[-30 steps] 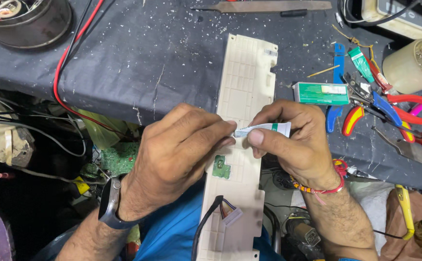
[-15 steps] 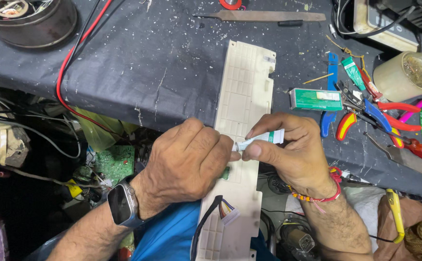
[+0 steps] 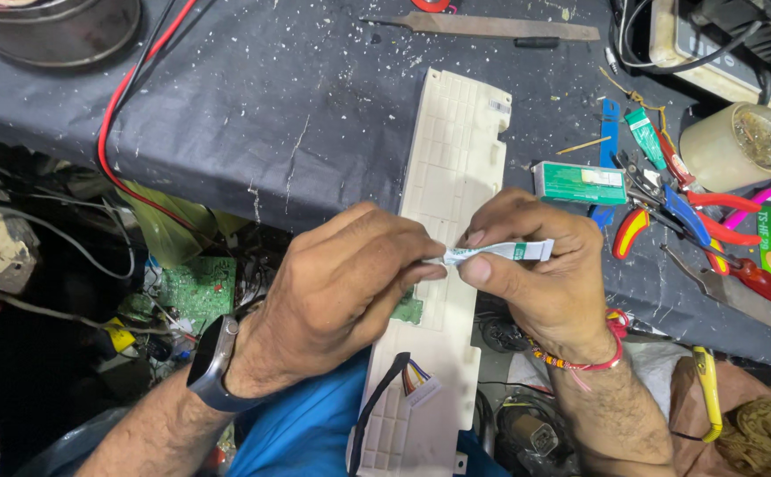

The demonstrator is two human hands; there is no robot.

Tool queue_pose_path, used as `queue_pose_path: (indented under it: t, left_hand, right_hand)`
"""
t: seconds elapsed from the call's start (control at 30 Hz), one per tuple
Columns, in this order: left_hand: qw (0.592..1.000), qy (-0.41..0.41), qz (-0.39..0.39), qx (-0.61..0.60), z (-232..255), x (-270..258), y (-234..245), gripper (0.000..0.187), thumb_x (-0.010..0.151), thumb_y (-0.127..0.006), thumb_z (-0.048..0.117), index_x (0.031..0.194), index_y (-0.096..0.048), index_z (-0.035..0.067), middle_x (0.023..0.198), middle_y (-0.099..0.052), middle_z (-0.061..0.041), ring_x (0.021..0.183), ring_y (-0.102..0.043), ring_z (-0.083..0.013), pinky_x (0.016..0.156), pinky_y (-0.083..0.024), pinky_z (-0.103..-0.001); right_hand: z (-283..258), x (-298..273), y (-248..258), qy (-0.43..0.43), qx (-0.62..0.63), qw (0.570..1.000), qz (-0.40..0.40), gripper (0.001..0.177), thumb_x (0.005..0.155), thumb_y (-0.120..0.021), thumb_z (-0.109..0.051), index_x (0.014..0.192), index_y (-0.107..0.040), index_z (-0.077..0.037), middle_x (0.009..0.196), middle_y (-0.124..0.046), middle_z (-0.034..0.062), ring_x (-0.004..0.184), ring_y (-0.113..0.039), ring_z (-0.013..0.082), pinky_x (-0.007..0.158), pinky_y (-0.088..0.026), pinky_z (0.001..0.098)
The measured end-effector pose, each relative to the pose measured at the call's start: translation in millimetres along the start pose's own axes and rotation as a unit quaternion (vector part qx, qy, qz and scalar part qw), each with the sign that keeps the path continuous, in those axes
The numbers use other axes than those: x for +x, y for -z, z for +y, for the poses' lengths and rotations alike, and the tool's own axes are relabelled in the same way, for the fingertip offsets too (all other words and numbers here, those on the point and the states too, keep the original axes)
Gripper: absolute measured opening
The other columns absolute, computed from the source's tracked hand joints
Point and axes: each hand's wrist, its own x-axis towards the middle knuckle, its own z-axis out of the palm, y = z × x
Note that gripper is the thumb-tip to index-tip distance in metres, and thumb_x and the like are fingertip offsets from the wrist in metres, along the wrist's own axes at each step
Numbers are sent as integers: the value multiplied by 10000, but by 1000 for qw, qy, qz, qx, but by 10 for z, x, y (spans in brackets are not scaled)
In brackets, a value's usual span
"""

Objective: The person applies a substance to a circuit board and a plastic housing using a wooden stick and a tube. They manipulate the circuit board and housing, applying the substance to specific areas.

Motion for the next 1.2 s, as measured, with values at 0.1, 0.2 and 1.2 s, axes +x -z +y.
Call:
queue_pose_path:
  t: [0.1,0.2,1.2]
  left_hand:
    - [999,24,23,-5,-1,-75,-76,145,1027,-736,57,1112,-640,-11,1048,-704,-111,908,-709,-254,747,-571,-342]
    - [996,80,31,27,-17,-100,-144,142,1070,-674,101,998,-625,-10,911,-658,-129,791,-662,-266,691,-517,-366]
    - [951,270,39,-148,-321,-297,-75,433,1069,-545,409,923,-705,34,723,-745,-30,654,-736,-81,545,-557,-265]
  right_hand:
    - [23,-29,-30,-3,36,999,11,190,928,-855,-44,1017,-703,27,1027,-685,133,933,-684,194,844,-564,315]
    - [24,-33,-86,6,62,997,44,204,942,-860,-67,1028,-713,46,1051,-693,163,960,-705,234,859,-586,351]
    - [-91,-103,-251,-23,-184,980,-72,178,972,-790,-129,1012,-724,32,937,-753,149,898,-724,204,798,-587,301]
